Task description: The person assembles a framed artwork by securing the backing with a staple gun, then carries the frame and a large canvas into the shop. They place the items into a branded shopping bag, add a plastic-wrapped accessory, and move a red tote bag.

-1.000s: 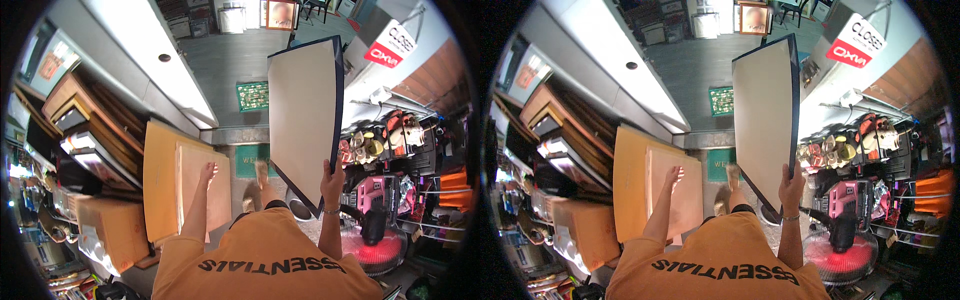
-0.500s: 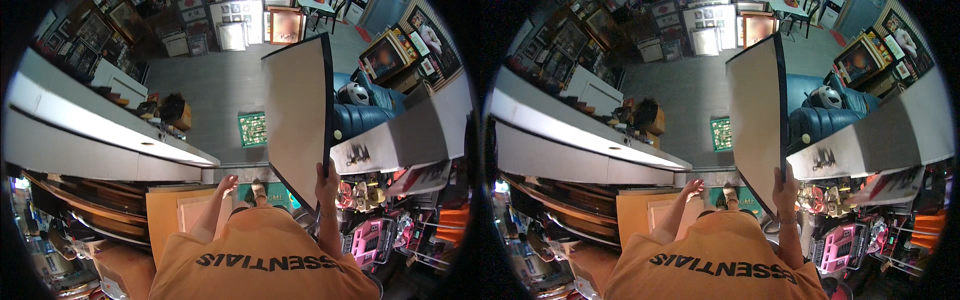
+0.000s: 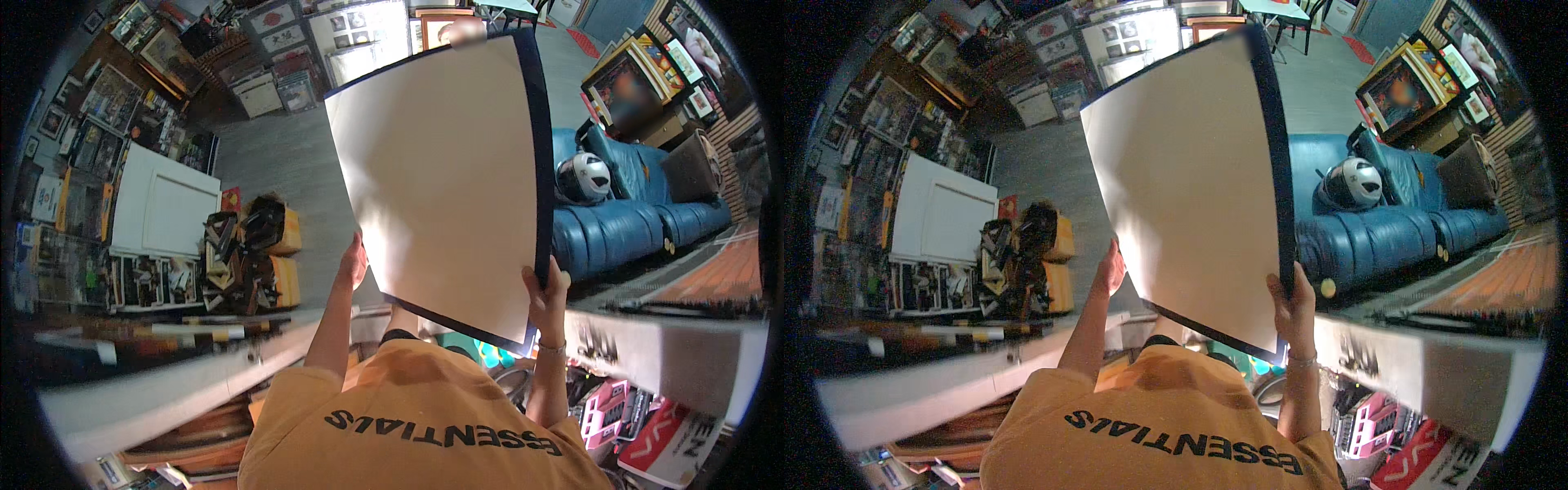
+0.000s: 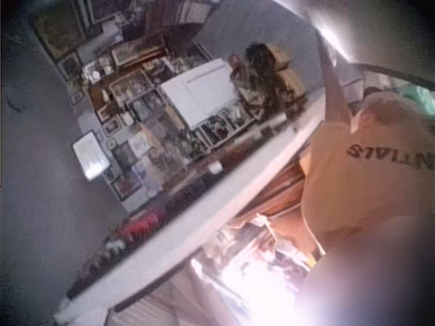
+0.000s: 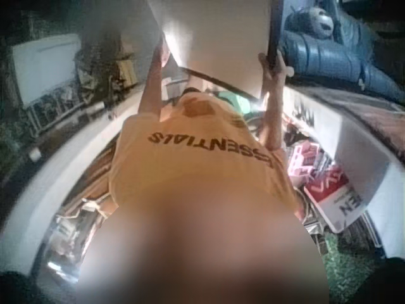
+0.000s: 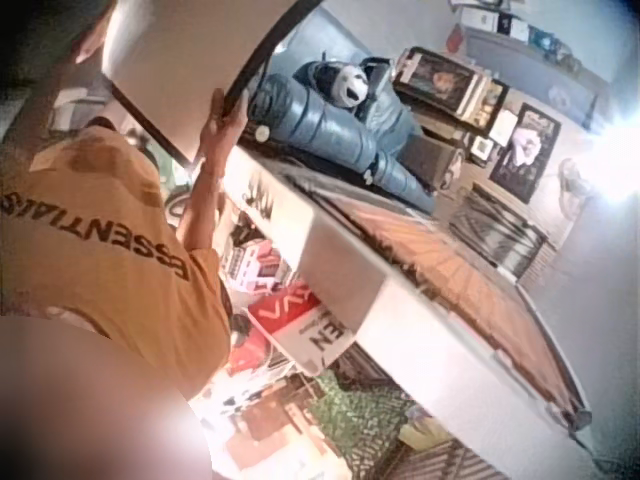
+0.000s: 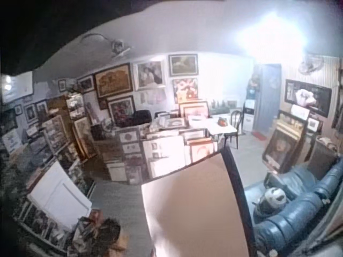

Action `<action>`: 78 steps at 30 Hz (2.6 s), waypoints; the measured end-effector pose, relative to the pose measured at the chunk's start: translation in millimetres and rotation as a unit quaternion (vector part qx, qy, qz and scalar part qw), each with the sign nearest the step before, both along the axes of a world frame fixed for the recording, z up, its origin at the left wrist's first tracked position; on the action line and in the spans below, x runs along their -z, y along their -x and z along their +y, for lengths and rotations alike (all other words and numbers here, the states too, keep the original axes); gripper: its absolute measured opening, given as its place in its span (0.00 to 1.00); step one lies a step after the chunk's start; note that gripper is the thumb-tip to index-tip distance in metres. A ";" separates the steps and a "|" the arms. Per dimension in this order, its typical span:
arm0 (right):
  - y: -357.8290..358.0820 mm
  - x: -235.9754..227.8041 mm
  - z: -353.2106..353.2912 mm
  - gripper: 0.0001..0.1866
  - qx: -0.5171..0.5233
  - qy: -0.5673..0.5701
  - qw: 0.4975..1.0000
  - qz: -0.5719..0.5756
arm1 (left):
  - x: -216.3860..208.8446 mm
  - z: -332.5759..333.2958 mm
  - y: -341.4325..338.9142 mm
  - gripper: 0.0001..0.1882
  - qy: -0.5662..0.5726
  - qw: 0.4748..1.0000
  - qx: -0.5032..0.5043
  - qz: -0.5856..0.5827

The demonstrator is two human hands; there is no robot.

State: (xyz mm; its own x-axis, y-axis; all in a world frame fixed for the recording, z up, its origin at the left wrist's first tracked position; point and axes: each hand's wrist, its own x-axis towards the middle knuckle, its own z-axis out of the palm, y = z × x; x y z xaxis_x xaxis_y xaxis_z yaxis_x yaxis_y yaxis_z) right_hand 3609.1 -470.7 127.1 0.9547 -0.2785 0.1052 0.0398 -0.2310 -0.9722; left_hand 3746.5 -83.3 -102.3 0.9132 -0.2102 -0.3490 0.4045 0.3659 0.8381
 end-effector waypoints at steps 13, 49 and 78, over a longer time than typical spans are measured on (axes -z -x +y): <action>-306.1 84.6 -38.2 0.16 0.055 -0.098 0.988 0.102 | -11.6 11.6 -302.9 0.18 -0.124 0.990 -0.031 0.061; -1156.0 85.4 -321.6 0.57 -0.160 -0.332 0.926 0.082 | -31.3 -182.9 -1246.6 0.22 0.204 0.977 0.055 -0.009; -1436.0 4.0 -425.4 0.36 0.545 -0.008 0.838 -0.034 | -55.6 -404.8 -1798.1 0.47 -0.606 0.222 0.596 -0.478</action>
